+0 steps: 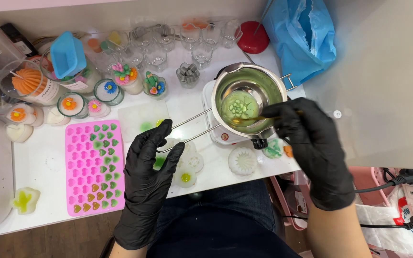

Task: Preparing, melting, and pouring colored wax into silicone molds to create wax melts.

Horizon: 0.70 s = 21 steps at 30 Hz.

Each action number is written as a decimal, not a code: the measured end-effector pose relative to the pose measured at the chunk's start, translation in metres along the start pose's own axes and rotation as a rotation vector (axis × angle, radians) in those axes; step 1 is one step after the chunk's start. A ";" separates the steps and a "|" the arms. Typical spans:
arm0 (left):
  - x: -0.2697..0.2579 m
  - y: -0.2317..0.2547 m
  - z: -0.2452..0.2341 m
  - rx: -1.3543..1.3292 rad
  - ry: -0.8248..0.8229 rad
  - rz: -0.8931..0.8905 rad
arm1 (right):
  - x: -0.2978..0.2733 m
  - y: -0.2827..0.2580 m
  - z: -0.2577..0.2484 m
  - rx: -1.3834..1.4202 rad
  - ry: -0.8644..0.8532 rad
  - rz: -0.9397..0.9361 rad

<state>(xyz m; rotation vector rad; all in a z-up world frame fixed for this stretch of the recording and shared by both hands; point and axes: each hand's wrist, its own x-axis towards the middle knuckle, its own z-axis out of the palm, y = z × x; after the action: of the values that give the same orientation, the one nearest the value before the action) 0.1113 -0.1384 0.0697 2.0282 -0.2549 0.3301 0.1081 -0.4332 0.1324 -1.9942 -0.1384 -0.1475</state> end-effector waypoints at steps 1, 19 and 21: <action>0.000 0.000 0.000 0.007 0.002 -0.009 | -0.001 0.000 -0.003 -0.096 0.086 0.017; -0.003 0.001 0.001 0.047 0.001 0.001 | 0.007 0.027 0.001 -0.073 0.240 -0.099; -0.004 0.001 0.001 0.041 0.007 0.031 | 0.004 0.030 -0.002 -0.001 0.153 -0.107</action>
<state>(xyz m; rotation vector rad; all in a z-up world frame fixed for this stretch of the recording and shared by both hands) 0.1076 -0.1395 0.0688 2.0647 -0.2774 0.3639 0.1170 -0.4469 0.1070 -1.9684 -0.1463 -0.3681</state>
